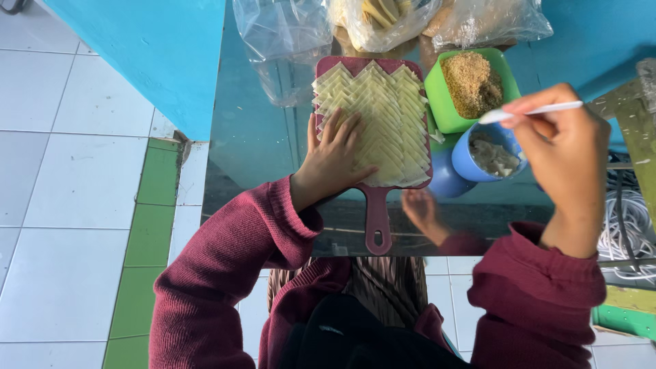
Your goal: The person assembles a woven lattice pastry on a pink paddle board, folding thin dough strips over each other by hand to form a herringbone pattern. They use a spoon to add white paste from a blue cup, pinch the dough edges closed, and sprinkle crumbly brown filling from a green container over the pastry.
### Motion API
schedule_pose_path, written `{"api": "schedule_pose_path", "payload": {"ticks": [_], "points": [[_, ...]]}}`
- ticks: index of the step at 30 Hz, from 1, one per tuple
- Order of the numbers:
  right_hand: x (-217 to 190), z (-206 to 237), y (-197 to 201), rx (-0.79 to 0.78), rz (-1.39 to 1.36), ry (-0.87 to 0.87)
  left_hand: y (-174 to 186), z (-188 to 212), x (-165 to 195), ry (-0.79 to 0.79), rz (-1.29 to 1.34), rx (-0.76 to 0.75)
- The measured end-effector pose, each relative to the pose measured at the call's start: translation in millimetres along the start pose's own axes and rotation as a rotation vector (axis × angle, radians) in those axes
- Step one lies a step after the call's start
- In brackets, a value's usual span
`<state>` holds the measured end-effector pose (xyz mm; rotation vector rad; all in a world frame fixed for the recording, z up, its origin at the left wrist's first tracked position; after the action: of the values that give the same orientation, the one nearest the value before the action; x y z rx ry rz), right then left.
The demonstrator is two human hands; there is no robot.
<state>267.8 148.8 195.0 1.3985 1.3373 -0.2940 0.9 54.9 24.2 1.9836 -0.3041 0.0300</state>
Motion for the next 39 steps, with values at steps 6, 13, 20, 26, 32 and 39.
{"api": "schedule_pose_path", "payload": {"ticks": [6, 13, 20, 26, 32, 39], "points": [[62, -2, 14, -0.044, -0.026, -0.138, 5, 1, 1, -0.004, -0.002, -0.001], [67, -1, 4, -0.018, 0.016, -0.118, 5, 1, 1, -0.005, 0.014, 0.003], [68, 0, 2, -0.056, -0.024, -0.146, 4, 1, 1, 0.004, 0.001, -0.029], [74, -1, 4, -0.085, -0.116, -0.170, 4, 1, 1, 0.002, 0.004, -0.027], [84, -1, 4, -0.179, -0.388, -0.192, 2, 0, 0, 0.008, 0.003, -0.035], [53, 6, 15, -0.148, -0.704, -0.087, 2, 0, 1, 0.011, 0.006, -0.028]]}}
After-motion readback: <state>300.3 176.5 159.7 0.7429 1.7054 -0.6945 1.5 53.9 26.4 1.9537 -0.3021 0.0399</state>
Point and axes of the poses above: each hand's wrist, its own z-axis away from the middle knuckle, its own y-axis out of the back of the hand, x = y × z, the point moved 6 cm from there along -z, towards the middle knuckle, and after that the axes turned 6 degrees about -y, right-handed, at the moved point
